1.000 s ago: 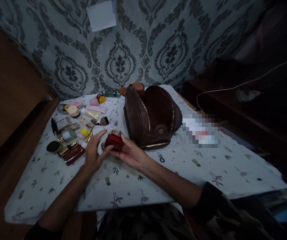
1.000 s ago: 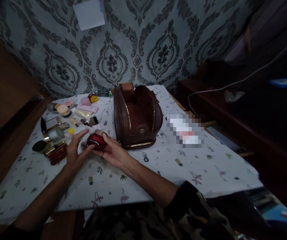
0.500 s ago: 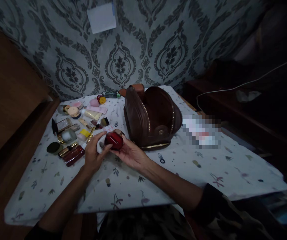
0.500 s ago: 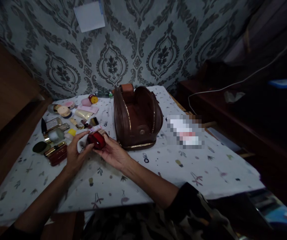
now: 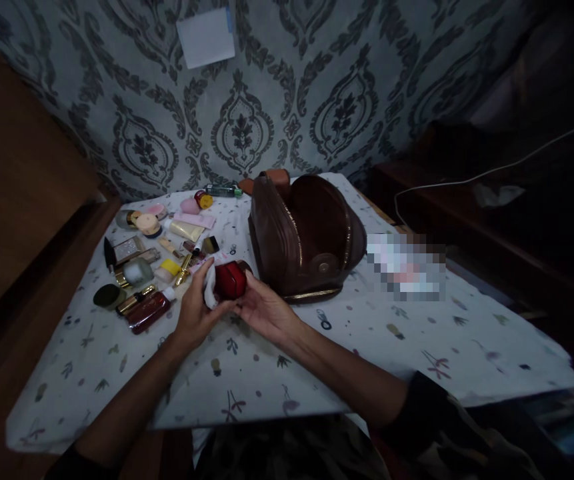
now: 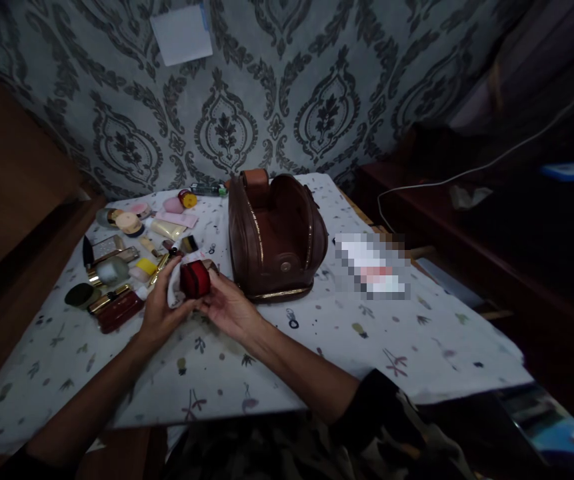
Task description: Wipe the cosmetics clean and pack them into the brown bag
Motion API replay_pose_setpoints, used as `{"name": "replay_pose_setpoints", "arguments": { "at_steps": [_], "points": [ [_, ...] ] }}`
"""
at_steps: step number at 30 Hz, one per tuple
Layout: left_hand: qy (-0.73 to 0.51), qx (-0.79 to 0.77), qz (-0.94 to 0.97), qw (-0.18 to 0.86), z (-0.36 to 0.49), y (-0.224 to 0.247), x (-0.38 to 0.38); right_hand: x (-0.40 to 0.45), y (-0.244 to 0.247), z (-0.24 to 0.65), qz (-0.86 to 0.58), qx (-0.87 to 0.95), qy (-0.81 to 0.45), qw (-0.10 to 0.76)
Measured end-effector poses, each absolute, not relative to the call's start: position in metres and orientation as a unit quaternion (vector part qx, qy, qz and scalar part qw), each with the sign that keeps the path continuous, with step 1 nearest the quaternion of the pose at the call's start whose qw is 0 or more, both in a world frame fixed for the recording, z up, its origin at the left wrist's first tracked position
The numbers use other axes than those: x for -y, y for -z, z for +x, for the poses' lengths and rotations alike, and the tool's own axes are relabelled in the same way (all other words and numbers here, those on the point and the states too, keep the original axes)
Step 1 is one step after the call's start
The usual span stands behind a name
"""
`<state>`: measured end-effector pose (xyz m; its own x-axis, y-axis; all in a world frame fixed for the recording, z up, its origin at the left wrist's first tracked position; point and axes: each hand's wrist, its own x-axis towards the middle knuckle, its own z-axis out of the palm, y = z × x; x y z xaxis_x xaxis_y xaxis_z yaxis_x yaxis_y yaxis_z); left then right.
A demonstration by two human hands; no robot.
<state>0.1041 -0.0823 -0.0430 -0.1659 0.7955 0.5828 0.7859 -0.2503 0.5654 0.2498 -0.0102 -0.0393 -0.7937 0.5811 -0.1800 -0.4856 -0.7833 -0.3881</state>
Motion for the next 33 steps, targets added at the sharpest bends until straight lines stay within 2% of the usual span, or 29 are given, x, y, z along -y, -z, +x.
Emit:
{"name": "replay_pose_setpoints", "arguments": {
  "at_steps": [15, 22, 33],
  "points": [
    [-0.56, -0.623, 0.545, 0.042, 0.104, 0.026, 0.083, 0.008, 0.025, 0.253, -0.139, 0.167, -0.924, 0.314],
    [-0.538, -0.598, 0.587, 0.096, 0.103, 0.025, 0.083, 0.011, 0.032, 0.252, -0.141, 0.176, -0.933, 0.281],
    [-0.563, -0.624, 0.537, 0.075, 0.11, 0.023, 0.084, 0.009, 0.032, 0.251, -0.138, 0.152, -0.929, 0.308]
  ]
}}
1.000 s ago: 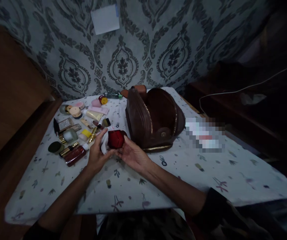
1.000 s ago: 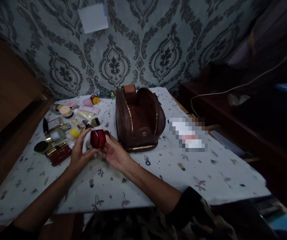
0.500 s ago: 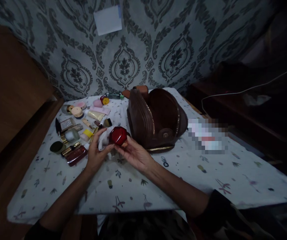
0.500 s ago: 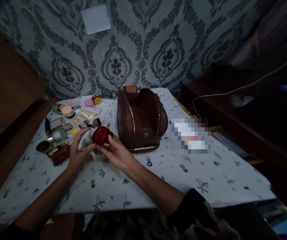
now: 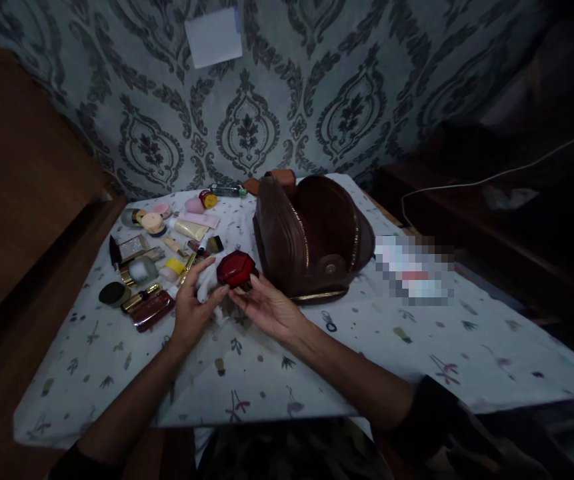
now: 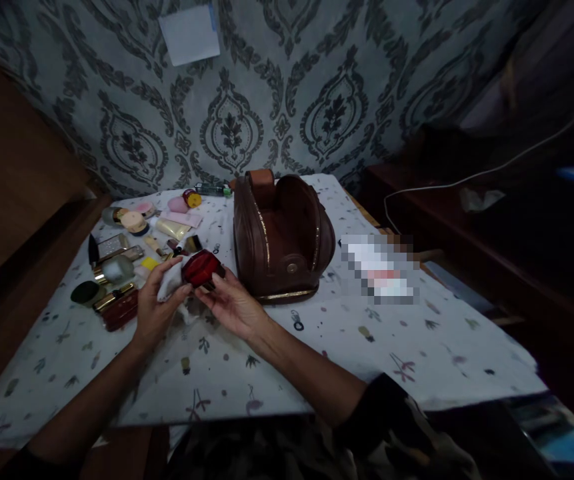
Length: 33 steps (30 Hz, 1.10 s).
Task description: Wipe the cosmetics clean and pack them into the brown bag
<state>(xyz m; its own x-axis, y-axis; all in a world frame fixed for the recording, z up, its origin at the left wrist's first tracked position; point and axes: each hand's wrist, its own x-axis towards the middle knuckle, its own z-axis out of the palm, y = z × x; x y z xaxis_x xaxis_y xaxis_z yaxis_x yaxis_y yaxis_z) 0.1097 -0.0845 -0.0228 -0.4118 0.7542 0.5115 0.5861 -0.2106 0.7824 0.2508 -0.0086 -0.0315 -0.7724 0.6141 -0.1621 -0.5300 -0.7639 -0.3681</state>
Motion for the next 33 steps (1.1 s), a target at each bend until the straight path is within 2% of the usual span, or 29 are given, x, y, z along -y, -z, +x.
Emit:
{"name": "replay_pose_setpoints", "arguments": {
  "at_steps": [10, 14, 20, 27, 33],
  "points": [
    [-0.569, -0.623, 0.536, 0.033, 0.112, 0.025, 0.087, 0.009, 0.037, 0.248, -0.147, 0.153, -0.923, 0.321],
    [-0.509, -0.626, 0.591, 0.017, 0.115, 0.03, 0.088, 0.008, 0.037, 0.247, -0.165, 0.131, -0.924, 0.32],
    [-0.404, -0.568, 0.713, -0.075, 0.118, 0.042, 0.094, 0.008, 0.037, 0.244, -0.179, 0.118, -0.922, 0.323],
    [-0.342, -0.524, 0.76, -0.173, 0.121, 0.042, 0.09, 0.012, 0.043, 0.242, -0.185, 0.159, -0.907, 0.344],
    [-0.313, -0.521, 0.775, -0.171, 0.118, 0.039, 0.088, 0.015, 0.051, 0.239, -0.198, 0.221, -0.888, 0.35]
  ]
}}
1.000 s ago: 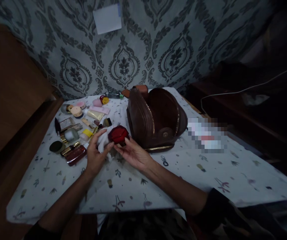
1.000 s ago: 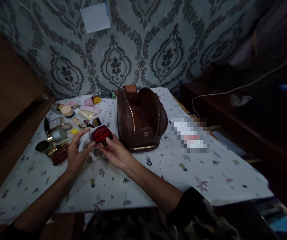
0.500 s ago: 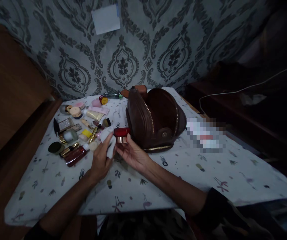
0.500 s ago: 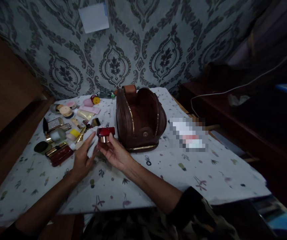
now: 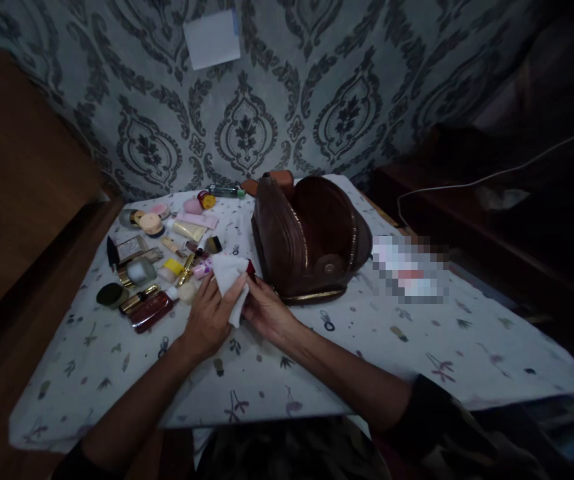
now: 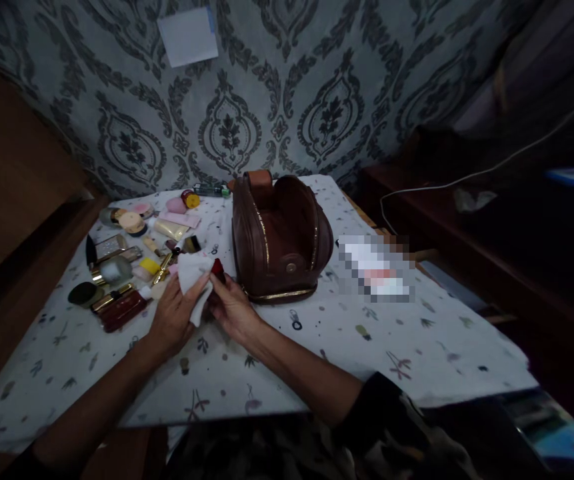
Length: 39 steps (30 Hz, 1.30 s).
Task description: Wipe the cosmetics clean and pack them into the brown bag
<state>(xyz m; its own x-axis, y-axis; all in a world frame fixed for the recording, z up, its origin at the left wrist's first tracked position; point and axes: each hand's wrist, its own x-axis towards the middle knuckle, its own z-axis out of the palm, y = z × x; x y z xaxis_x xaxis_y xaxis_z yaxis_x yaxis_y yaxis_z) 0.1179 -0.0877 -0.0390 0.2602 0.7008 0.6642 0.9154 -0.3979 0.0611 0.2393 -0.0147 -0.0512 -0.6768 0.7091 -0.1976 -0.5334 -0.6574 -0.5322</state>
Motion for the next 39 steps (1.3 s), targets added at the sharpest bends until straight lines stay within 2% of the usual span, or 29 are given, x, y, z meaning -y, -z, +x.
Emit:
{"name": "replay_pose_setpoints", "arguments": {
  "at_steps": [4, 9, 14, 17, 26, 32, 39],
  "points": [
    [0.355, 0.558, -0.745, 0.091, 0.111, 0.034, 0.09, 0.018, 0.05, 0.244, -0.187, 0.334, -0.853, 0.356],
    [0.447, 0.586, -0.669, -0.094, 0.105, 0.025, 0.09, 0.018, 0.048, 0.248, -0.184, 0.497, -0.769, 0.358],
    [0.502, 0.616, -0.57, -0.209, 0.104, 0.023, 0.087, 0.019, 0.047, 0.251, -0.193, 0.67, -0.599, 0.395],
    [0.517, 0.628, -0.539, -0.218, 0.107, 0.024, 0.087, 0.024, 0.045, 0.253, -0.223, 0.72, -0.512, 0.413],
    [0.5, 0.596, -0.605, -0.167, 0.115, 0.025, 0.09, 0.024, 0.041, 0.254, -0.309, 0.735, -0.415, 0.439],
    [0.539, 0.601, -0.543, -0.231, 0.117, 0.026, 0.089, 0.023, 0.043, 0.259, -0.279, 0.774, -0.346, 0.45],
    [0.591, 0.641, -0.386, -0.303, 0.122, 0.035, 0.086, 0.021, 0.039, 0.262, -0.223, 0.793, -0.321, 0.468]
  ]
}}
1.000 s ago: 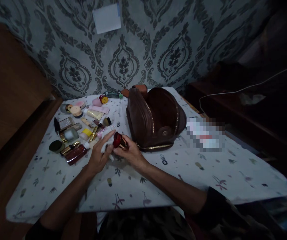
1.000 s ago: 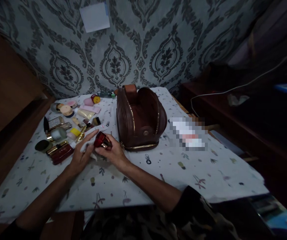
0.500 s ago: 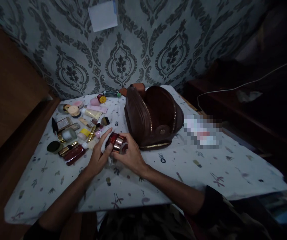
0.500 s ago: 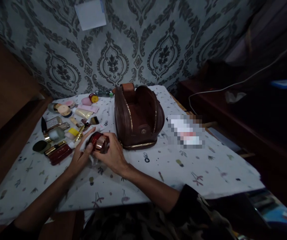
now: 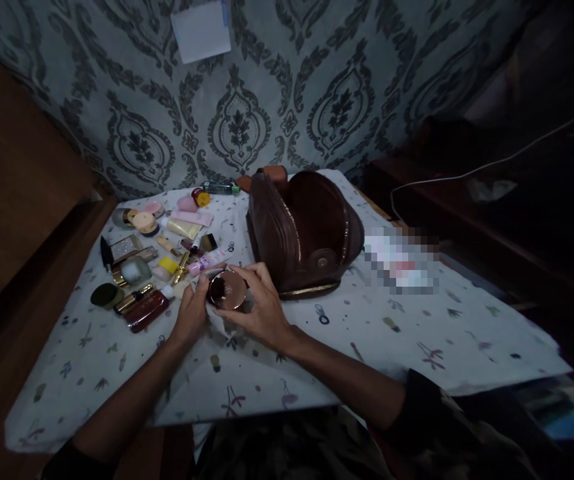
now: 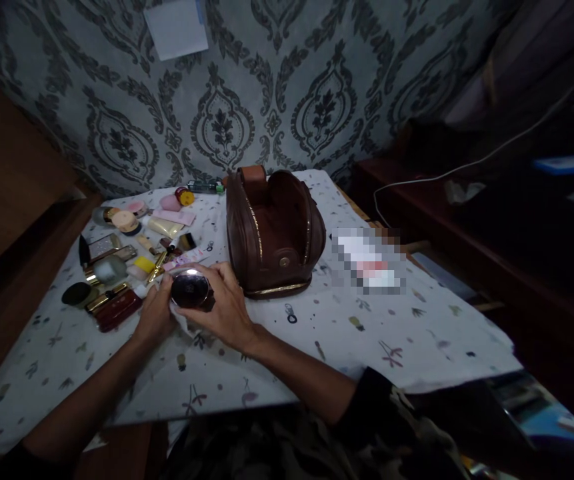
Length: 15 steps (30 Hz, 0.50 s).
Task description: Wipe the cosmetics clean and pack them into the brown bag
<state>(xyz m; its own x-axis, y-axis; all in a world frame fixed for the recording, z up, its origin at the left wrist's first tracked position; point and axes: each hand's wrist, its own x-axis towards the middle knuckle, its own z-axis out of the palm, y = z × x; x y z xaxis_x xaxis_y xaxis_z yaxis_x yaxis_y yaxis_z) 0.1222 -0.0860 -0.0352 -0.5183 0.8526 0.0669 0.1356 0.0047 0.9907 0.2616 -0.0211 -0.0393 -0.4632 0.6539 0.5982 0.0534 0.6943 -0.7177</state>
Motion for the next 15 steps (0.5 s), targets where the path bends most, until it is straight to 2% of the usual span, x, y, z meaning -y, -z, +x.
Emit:
{"name": "replay_pose_setpoints", "arguments": {
  "at_steps": [5, 11, 15],
  "points": [
    [-0.556, -0.696, 0.38, 0.252, 0.122, 0.035, 0.086, 0.024, 0.04, 0.26, -0.175, 0.797, -0.36, 0.451],
    [-0.548, -0.656, 0.439, 0.276, 0.127, 0.021, 0.087, 0.027, 0.039, 0.259, -0.227, 0.787, -0.416, 0.395],
    [-0.518, -0.673, 0.465, 0.252, 0.13, 0.02, 0.091, 0.024, 0.042, 0.258, -0.256, 0.786, -0.398, 0.399]
  ]
}}
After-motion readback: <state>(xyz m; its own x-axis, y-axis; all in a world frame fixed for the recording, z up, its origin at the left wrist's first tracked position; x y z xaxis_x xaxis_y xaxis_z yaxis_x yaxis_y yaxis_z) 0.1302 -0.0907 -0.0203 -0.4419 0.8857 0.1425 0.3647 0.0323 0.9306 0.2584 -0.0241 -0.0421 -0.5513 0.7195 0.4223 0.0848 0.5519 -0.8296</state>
